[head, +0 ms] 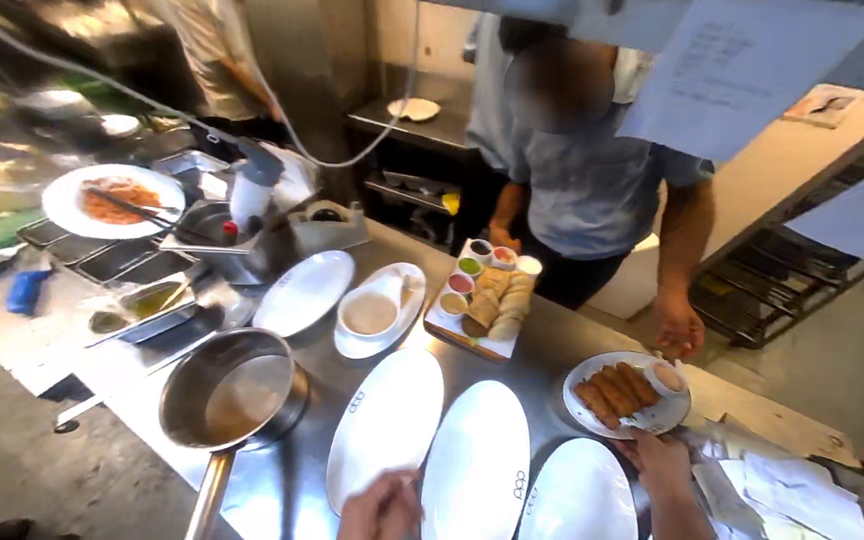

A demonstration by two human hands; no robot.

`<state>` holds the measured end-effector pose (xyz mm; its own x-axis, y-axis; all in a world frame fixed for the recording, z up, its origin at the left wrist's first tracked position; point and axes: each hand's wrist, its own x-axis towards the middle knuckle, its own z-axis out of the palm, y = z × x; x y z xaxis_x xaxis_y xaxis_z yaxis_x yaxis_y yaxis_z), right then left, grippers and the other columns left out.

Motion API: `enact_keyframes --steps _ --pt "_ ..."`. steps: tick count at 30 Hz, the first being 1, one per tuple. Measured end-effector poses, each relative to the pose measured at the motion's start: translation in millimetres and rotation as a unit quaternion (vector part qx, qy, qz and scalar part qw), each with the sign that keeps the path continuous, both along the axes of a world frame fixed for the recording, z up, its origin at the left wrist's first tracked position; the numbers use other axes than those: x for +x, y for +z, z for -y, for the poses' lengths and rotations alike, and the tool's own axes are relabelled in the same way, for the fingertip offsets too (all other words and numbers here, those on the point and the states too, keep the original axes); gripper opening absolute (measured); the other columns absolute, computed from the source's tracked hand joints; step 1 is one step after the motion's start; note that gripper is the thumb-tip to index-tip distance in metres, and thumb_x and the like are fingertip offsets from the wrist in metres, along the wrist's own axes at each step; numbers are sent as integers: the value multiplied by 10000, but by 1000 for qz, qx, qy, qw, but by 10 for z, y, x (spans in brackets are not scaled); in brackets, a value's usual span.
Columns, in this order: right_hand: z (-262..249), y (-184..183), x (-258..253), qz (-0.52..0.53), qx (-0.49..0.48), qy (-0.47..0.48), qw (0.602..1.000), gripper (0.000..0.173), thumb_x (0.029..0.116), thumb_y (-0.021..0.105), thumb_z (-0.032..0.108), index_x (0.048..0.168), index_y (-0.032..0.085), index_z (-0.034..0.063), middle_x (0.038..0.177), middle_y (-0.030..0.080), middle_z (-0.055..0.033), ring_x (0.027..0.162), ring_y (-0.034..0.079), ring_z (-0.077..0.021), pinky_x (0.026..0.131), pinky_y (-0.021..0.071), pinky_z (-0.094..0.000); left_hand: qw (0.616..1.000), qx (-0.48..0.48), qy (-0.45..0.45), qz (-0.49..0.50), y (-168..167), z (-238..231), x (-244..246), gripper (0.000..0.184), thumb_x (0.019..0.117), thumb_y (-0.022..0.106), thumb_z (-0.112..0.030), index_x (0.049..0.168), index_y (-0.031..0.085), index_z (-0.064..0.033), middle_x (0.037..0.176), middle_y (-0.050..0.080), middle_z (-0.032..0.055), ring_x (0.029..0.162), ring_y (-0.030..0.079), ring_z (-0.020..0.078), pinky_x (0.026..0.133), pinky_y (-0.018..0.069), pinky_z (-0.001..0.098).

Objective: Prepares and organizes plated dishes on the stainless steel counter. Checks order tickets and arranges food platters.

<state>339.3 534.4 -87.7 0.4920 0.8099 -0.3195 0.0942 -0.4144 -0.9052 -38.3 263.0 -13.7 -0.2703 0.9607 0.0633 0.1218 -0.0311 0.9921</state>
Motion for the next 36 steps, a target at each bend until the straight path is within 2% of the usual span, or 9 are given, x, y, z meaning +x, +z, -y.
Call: enact_keyframes --steps 2,4,7,15,19,26,29,33,36 --pt "6 18 -21 -1 4 6 1000 385 963 642 31 1321 520 -42 1012 679 -210 698 719 -242 609 639 -392 989 -11 130 -63 114 -534 -202 374 1019 512 -96 1364 564 39 1036 739 72 892 729 142 827 629 345" --pt "-9 56 -61 -2 -7 9 1000 399 972 641 38 1338 504 -41 1033 666 -211 712 711 -239 622 633 -391 972 -60 216 -66 155 -1036 -434 461 1030 546 -126 1460 479 26 1275 672 163 1128 683 230 993 562 415" --pt "1 70 -69 9 -15 18 1000 397 978 645 46 1342 507 -36 1042 667 -210 721 711 -236 631 630 -383 957 -144 250 32 161 -1563 -704 646 1037 554 -87 1597 240 -11 1567 399 258 1354 514 386 1082 463 542" --pt "-4 101 -63 -5 -30 21 999 372 1011 644 109 1337 523 -23 1065 670 -206 731 722 -236 636 637 -380 954 -120 241 -133 334 -1896 -955 530 1046 529 -89 1554 380 -58 1506 527 163 1123 665 325 950 535 537" --pt "32 119 -24 -6 -41 28 999 388 1011 663 146 1339 528 -14 1068 675 -208 742 730 -247 656 644 -408 940 -129 281 -148 354 -1962 -1075 560 1030 528 -95 1556 348 -24 1494 494 244 1230 600 388 1018 492 580" --pt "48 107 3 -27 -43 31 998 389 1025 646 162 1355 517 -1 1080 678 -203 762 737 -246 677 648 -412 932 -118 324 -112 204 -2114 -1132 588 989 555 -64 1540 361 -5 1523 444 263 1316 525 384 1055 450 568" --pt "49 90 13 -31 -45 29 998 393 1018 660 160 1343 518 -9 1061 687 -208 748 742 -256 669 650 -419 909 -119 348 -196 179 -2144 -1138 594 994 542 -78 1544 348 32 1528 408 321 1364 474 444 1097 411 587" --pt "50 58 32 -21 -42 30 998 404 1014 668 173 1342 517 -10 1037 698 -203 731 745 -253 663 656 -421 917 -57 119 -377 152 -2361 -566 387 1030 583 -153 1355 568 57 1310 628 253 1232 616 365 1059 498 522" --pt "46 50 25 -14 -44 35 998 400 1015 668 180 1331 525 -19 1010 708 -199 718 747 -251 653 657 -408 892 -53 11 -448 13 -2848 -4 342 971 692 -274 1250 714 -78 1287 647 178 1255 568 378 1062 466 565"
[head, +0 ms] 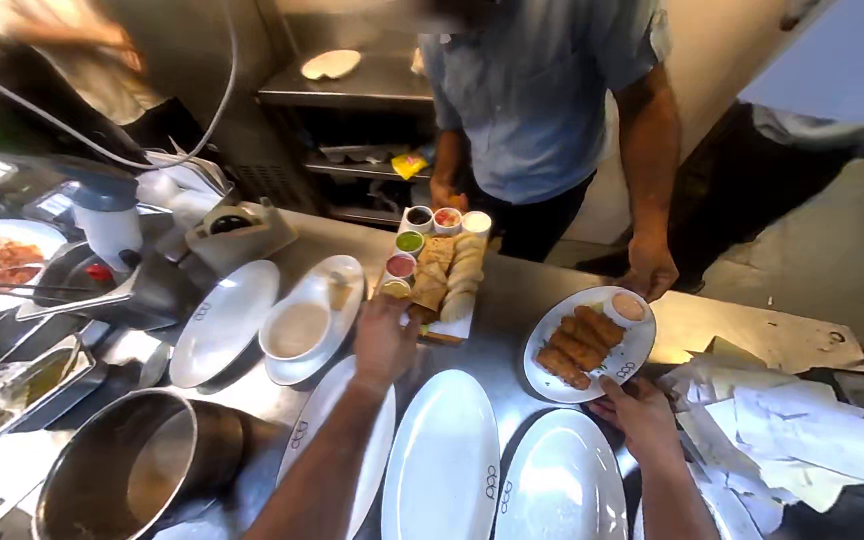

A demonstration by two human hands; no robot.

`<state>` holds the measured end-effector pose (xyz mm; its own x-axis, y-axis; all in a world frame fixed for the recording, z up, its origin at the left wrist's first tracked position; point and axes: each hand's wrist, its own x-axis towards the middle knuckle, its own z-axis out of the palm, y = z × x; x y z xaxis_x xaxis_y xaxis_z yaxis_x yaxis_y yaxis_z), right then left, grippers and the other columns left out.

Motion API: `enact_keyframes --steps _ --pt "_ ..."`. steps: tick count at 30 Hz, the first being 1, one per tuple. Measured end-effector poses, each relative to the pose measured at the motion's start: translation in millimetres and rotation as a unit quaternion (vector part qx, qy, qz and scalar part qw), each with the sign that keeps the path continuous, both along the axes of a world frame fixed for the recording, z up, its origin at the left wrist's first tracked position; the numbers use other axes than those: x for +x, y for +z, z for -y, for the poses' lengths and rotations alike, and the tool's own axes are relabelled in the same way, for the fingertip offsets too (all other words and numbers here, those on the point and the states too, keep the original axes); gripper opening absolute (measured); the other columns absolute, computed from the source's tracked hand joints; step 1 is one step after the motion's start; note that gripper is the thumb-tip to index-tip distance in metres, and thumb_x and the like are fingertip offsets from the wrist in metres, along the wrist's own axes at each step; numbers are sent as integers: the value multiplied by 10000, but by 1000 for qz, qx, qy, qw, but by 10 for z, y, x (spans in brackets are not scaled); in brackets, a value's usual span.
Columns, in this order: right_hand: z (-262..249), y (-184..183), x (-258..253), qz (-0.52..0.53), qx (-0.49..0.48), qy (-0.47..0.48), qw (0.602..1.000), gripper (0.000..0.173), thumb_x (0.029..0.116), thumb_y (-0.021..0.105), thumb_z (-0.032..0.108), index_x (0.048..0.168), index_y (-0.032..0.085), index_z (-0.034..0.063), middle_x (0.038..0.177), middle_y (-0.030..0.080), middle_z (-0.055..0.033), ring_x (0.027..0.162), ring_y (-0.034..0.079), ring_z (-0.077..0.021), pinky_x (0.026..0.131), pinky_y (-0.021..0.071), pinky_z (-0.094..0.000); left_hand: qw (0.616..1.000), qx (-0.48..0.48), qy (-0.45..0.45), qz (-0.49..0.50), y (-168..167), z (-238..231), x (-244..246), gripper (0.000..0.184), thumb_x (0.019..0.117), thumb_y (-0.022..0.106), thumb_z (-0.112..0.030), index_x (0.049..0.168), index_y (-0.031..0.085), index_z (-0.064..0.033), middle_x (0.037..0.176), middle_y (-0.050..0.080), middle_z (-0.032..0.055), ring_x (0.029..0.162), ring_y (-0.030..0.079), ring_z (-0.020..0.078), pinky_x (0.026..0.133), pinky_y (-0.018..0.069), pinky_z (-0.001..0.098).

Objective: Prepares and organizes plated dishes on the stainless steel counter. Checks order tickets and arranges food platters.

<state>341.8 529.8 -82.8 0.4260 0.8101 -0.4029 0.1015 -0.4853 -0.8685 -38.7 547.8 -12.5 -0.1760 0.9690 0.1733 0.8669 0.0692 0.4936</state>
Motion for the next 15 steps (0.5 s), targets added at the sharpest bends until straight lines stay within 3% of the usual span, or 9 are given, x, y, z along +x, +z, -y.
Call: enact_keyframes --steps 4,9,12,15 --pt "-11 -13 40 16 5 9 1000 370 1023 661 199 1296 545 -23 951 716 -190 670 743 -241 621 659 -394 995 -75 57 -44 -53 -565 181 532 947 695 -414 1369 634 -95 1407 582 178 1332 492 426 1031 436 632" --pt "-25 -39 29 28 1 12 1000 339 1025 657 245 1235 588 -12 925 711 -174 659 730 -235 619 650 -409 992 -84 55 -78 -62 -698 250 511 939 683 -409 1348 639 -106 1299 655 142 1303 513 403 1012 427 626" --pt "-30 -35 43 27 5 7 1000 302 1023 660 234 1194 605 -9 884 712 -159 631 724 -222 594 648 -393 995 -80 62 -10 -84 -713 252 514 924 727 -302 1385 615 -103 1275 668 159 1288 529 416 1043 415 642" --pt "-25 -40 59 6 14 7 1000 287 1022 660 221 1190 607 -5 864 718 -148 614 721 -217 576 645 -385 984 -91 58 138 6 -698 142 379 925 749 -213 1255 669 -46 1109 715 173 1070 675 352 961 527 584"
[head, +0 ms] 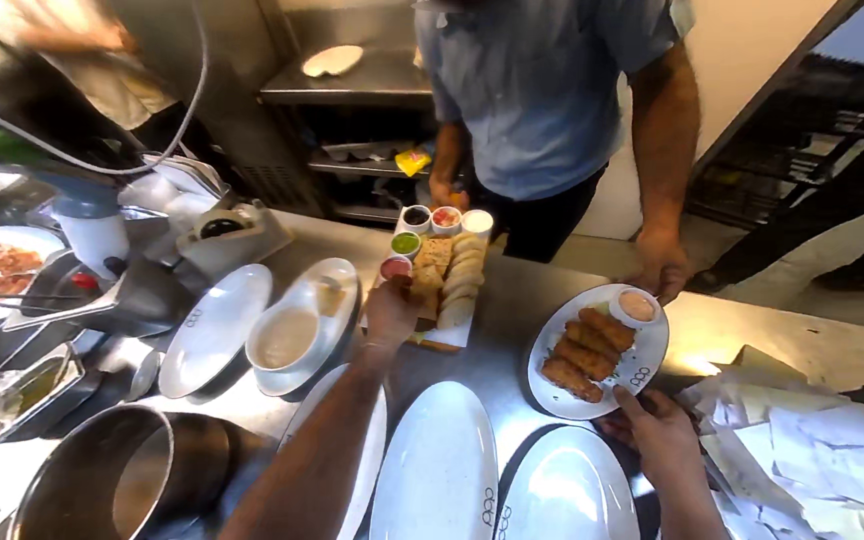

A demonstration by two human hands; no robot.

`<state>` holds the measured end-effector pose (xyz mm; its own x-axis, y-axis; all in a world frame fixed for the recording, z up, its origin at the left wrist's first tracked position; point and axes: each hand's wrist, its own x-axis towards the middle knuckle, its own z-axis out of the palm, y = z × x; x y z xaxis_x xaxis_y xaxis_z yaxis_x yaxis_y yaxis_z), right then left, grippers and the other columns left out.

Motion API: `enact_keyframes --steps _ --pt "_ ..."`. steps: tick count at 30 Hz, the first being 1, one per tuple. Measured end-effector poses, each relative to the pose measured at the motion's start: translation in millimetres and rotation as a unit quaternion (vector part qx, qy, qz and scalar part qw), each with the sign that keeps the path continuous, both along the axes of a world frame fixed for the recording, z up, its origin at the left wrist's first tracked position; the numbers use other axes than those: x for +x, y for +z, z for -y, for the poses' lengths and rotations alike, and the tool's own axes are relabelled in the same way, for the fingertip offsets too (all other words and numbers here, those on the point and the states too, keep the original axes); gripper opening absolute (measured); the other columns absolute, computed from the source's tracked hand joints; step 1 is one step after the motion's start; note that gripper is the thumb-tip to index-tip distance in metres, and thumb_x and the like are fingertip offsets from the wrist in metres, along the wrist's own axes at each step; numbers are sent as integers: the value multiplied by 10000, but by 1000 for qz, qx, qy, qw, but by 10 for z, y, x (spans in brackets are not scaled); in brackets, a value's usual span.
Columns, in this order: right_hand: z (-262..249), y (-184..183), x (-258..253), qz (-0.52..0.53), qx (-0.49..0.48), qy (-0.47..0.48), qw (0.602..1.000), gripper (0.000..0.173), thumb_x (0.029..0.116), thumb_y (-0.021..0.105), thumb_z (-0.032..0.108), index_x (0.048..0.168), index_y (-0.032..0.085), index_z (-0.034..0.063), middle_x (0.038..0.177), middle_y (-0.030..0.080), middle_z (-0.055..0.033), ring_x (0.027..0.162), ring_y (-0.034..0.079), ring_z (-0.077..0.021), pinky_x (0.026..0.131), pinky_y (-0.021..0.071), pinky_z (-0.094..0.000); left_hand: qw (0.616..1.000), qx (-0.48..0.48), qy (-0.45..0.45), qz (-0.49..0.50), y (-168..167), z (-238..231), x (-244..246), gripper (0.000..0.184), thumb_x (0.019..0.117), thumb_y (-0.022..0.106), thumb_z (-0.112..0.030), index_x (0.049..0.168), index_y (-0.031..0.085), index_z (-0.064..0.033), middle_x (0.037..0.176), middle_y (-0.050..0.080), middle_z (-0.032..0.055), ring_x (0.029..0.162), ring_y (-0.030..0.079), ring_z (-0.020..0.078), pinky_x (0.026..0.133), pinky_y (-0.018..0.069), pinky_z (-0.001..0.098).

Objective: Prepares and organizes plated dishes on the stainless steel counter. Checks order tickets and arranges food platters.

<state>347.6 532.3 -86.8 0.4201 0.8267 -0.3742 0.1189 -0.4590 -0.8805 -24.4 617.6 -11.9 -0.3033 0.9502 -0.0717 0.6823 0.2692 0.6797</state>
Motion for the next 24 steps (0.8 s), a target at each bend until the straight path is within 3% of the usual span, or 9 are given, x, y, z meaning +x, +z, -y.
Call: enact_keyframes --steps 3,5,7,10,12,15,19,21,24 --pt "12 28 -9 -28 3 -10 1000 294 1012 673 198 1198 598 -18 868 718 -156 607 723 -227 560 648 -388 996 28 -10 83 277 68 -301 246 925 753 -181 1125 720 -41 1047 724 133 973 695 249 904 565 509" --pt "8 44 -10 -34 4 -11 999 280 1011 675 192 1185 601 -16 868 716 -151 612 724 -225 563 649 -384 1000 26 -11 9 546 52 -645 236 966 712 -177 1153 713 -32 1070 722 153 994 695 271 927 553 534" --pt "18 50 -11 -35 2 -13 999 262 1013 671 194 1166 609 -10 858 717 -146 607 722 -224 564 650 -387 992 -16 -40 -115 663 -23 -1034 212 1000 655 -152 1154 719 -21 1092 717 207 1034 687 368 948 513 637" --pt "37 36 -19 -32 6 -12 999 263 1015 667 198 1178 607 1 865 712 -138 614 719 -218 574 648 -391 951 -76 -166 -250 506 -185 -1418 179 1004 651 -162 1103 756 -56 1147 706 210 1158 627 435 982 440 716" --pt "35 33 -18 -25 8 -9 1000 266 1013 670 205 1178 615 5 878 710 -136 624 717 -220 581 646 -399 924 -112 -208 -300 381 -293 -1475 166 983 679 -202 1090 773 -117 1219 662 174 1277 499 469 964 379 766" --pt "31 40 -10 -26 1 -5 1000 255 1015 667 212 1163 617 11 869 710 -129 614 716 -214 575 647 -394 888 -157 -213 -377 303 -371 -1394 114 924 730 -160 1020 790 -147 1309 611 164 1325 436 489 919 393 777" --pt "18 46 15 -44 1 -6 999 246 1015 663 199 1155 609 5 863 707 -135 612 718 -219 568 646 -386 894 -112 -202 -385 404 -379 -1371 322 857 737 -6 1120 777 -187 1483 516 133 1338 422 499 896 395 775" --pt "17 40 21 -46 1 -7 999 244 1013 666 194 1158 608 7 867 707 -134 614 720 -220 571 651 -391 903 -100 -226 -352 404 -371 -1333 269 878 783 -153 1141 761 -204 1464 536 118 1369 411 482 942 376 784" --pt "16 49 7 -41 4 -7 999 238 1015 663 192 1161 607 13 862 707 -126 613 721 -212 566 649 -383 885 -162 -272 -341 280 -279 -1280 513 747 907 -415 1205 752 -243 1520 510 99 1482 298 466 1046 253 832"
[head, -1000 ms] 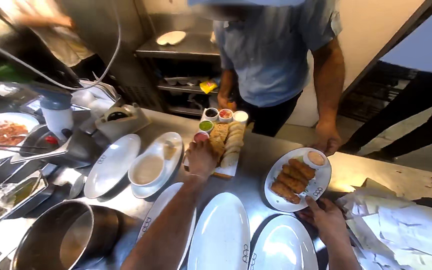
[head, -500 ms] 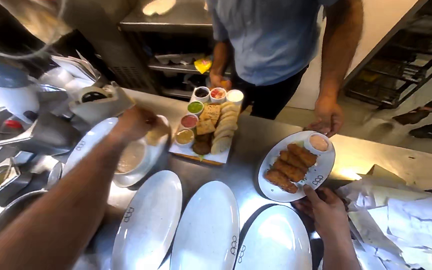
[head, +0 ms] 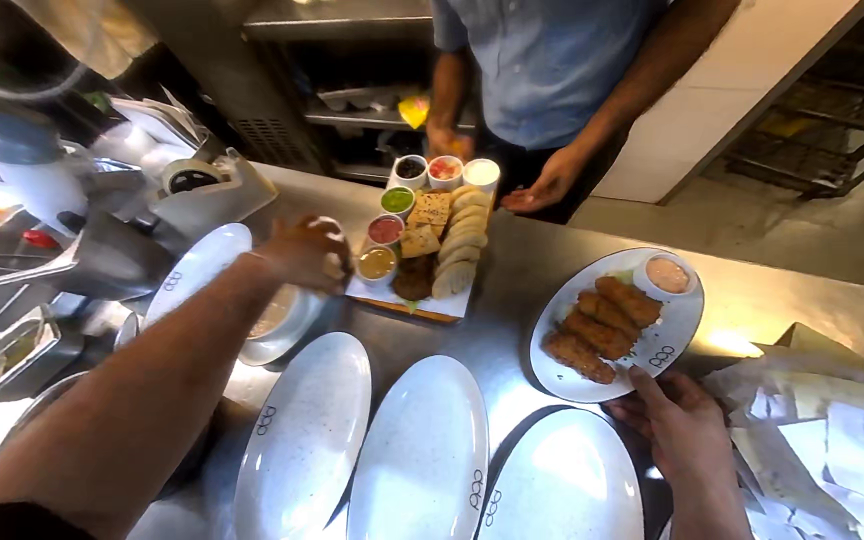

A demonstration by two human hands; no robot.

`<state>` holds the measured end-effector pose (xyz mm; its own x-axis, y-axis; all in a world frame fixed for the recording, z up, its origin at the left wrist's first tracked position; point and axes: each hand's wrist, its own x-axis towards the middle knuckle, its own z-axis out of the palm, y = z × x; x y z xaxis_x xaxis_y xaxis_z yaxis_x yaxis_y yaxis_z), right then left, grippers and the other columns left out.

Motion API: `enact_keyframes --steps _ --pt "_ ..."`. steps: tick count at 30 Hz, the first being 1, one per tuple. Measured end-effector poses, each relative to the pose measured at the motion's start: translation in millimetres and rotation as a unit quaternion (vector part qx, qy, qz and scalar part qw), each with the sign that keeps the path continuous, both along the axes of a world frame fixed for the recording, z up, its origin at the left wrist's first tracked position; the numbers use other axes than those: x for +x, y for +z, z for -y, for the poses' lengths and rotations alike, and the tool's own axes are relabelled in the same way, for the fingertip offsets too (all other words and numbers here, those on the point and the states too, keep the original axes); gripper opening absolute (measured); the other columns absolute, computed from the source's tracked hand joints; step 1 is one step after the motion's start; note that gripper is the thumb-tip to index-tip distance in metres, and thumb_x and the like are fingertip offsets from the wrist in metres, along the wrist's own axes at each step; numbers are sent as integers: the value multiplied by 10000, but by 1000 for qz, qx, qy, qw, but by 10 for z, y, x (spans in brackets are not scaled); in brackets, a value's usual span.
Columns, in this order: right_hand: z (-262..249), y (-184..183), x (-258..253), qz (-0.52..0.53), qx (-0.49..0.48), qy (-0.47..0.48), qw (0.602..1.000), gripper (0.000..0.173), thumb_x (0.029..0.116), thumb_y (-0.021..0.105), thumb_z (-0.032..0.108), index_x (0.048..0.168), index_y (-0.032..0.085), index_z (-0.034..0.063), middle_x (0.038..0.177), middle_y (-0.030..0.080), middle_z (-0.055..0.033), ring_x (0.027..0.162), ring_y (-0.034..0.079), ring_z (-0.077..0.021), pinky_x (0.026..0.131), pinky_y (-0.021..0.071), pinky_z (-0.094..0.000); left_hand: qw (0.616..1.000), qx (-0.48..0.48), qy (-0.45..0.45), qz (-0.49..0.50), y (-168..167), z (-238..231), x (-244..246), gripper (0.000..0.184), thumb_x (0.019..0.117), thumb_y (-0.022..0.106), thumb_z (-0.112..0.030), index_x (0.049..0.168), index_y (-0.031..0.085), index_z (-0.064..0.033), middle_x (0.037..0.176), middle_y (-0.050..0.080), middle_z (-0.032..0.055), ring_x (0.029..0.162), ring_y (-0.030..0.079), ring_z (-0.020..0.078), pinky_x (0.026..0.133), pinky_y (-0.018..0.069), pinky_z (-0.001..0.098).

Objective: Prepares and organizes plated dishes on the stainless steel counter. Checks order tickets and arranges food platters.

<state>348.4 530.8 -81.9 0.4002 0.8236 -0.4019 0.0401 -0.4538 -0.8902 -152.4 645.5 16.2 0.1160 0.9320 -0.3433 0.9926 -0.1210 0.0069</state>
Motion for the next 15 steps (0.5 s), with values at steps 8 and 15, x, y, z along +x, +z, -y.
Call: enact_keyframes --steps 8,15 --pt "-34 12 9 -5 0 1 1000 212 1018 654 158 1139 602 -9 818 712 -129 587 717 -210 539 643 -359 989 126 52 65 -66 -121 167 324 942 698 -86 1258 676 -17 1393 597 202 1368 494 419 1132 378 637" --pt "-28 -6 28 97 -7 18 995 243 1007 651 166 1160 605 -18 851 706 -140 610 720 -224 559 647 -414 944 73 216 240 -381 -921 285 519 993 573 -58 1477 437 70 1394 584 282 1282 576 453 1071 446 623"
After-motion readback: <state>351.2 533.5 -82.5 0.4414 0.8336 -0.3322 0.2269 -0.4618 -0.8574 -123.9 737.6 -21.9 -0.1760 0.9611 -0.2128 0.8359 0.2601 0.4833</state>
